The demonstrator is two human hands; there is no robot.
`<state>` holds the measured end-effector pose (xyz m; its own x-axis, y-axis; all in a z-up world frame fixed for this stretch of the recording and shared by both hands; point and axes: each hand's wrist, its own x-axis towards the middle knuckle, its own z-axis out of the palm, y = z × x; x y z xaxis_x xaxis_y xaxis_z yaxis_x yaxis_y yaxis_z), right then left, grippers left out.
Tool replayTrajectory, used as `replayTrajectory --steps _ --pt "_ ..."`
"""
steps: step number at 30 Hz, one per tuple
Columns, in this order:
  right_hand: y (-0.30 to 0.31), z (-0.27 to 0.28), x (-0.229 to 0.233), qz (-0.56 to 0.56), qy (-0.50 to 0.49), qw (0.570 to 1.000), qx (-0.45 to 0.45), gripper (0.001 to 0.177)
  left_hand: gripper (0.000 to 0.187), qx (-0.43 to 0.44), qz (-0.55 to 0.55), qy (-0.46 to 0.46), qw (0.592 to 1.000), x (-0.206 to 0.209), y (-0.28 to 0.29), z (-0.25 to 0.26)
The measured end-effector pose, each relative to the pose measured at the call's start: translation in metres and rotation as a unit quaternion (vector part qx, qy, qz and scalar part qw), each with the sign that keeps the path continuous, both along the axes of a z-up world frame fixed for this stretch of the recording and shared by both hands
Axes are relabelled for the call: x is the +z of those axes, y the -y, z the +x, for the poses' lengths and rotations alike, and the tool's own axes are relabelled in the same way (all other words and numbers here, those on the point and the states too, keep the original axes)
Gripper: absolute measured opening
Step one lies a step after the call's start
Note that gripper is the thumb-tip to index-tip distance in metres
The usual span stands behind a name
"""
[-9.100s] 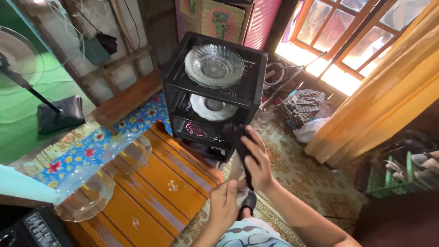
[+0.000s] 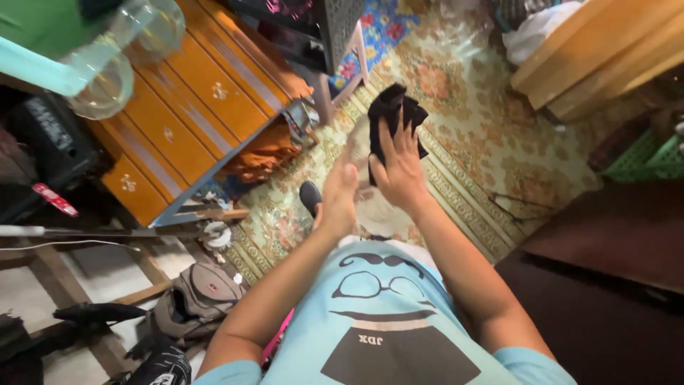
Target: Wiping and cleaning plastic plates using a black cloth.
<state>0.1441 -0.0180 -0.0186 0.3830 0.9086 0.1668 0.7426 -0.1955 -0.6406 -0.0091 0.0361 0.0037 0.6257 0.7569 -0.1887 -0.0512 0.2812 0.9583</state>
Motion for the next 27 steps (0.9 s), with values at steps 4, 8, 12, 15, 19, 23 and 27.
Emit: replayTrajectory --steps 4,8,12,15,19,23,27 --pt "0.016 -0.007 -0.019 -0.01 -0.014 0.999 0.038 0.076 0.086 0.019 -0.067 -0.008 0.998 0.022 -0.023 -0.01" --pt "0.033 -0.038 0.0 -0.064 -0.168 0.972 0.149 0.077 0.085 0.037 0.068 0.01 0.997 0.012 -0.029 -0.015" --pt "0.038 -0.043 -0.071 -0.032 -0.146 0.958 0.245 0.073 0.082 -0.002 0.06 0.022 0.998 0.004 -0.015 -0.012" --pt "0.009 -0.025 -0.07 0.026 -0.054 0.989 0.133 0.077 0.08 -0.037 0.074 0.012 0.997 0.003 -0.015 -0.015" --pt "-0.002 -0.018 -0.06 -0.052 -0.018 0.997 0.054 0.073 0.081 -0.031 0.1 -0.025 0.994 0.02 -0.036 -0.02" --pt "-0.014 -0.039 -0.008 -0.115 -0.141 0.974 0.132 0.076 0.084 0.022 0.071 -0.002 0.997 0.023 -0.06 -0.025" --pt "-0.022 -0.055 -0.009 -0.07 -0.257 0.939 0.218 0.075 0.083 0.044 0.1 0.009 0.994 0.024 -0.069 -0.025"
